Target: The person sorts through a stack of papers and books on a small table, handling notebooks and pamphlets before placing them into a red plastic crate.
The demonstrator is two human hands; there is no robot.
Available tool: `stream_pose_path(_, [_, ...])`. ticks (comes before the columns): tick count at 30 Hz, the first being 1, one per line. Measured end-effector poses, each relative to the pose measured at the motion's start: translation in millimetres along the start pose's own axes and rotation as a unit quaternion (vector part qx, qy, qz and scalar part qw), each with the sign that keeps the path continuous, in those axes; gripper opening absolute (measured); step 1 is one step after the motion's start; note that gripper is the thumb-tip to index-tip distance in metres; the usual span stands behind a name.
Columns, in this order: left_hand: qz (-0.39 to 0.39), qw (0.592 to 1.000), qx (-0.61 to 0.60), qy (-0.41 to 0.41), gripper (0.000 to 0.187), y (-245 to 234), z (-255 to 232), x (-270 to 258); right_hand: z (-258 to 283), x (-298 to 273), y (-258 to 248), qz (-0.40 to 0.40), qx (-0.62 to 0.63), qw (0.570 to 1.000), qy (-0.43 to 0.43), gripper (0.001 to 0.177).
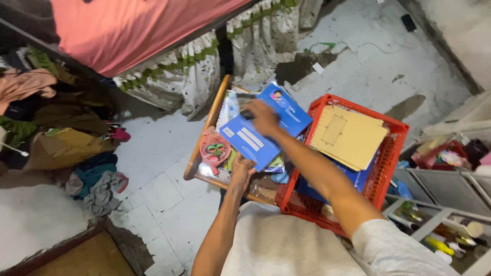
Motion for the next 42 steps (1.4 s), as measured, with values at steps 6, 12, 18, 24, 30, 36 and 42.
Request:
stream_pose_path(6, [0.011,1.0,0.001,0.005,0.048,10.8,-24.4,-6.6,-45.8,-24.6,-69.5,-0.098,-0.046,0.971,0.214,0.061])
stream_pose_path(12, [0.015,1.0,-0.018,0.014,0.039,15.3,-28.8,8.4,-52.2,-68.9,-58.5,-0.126,-0.037,0.955,0.267,0.064])
stream_pose_path(18, [0.021,0.996,0.09,-0.001,0.032,-7.0,14.8,49.3,0.0,-91.8,-36.9,-0.087,0.068,0.964,0.241,0.056])
stream_pose_path(24, [-0.028,0.983,0.173,0.061,0.036,-24.1,-2.8,33.5,59.9,-100.9,-63.3,-0.099,0.225,0.958,0.146,0.057])
stream_pose_path(30, [-0.102,0.952,0.25,0.145,0.046,-62.2,-80.0,-24.2,16.5,-138.6,-92.9,-0.264,0.28,0.88,0.277,0.047])
stream_pose_path(36, [-0.163,0.935,0.218,0.227,0.036,-63.2,-144.9,-77.5,13.5,-134.1,-71.9,-0.22,0.055,0.959,0.172,0.051])
stream_pose_path(42, [-0.211,0.909,0.267,0.242,0.033,-51.8,-146.6,-97.4,55.7,-118.5,-68.0,-0.165,0.168,0.96,0.151,0.043])
Point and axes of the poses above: each hand's wrist, its own x-axis towards the middle knuckle, its own y-axis out of the palm, z = x × y, the point moved 8 cm from there along x, towards the middle knuckle, and after that the axes turned 12 degrees about x, right-handed, at the moved point
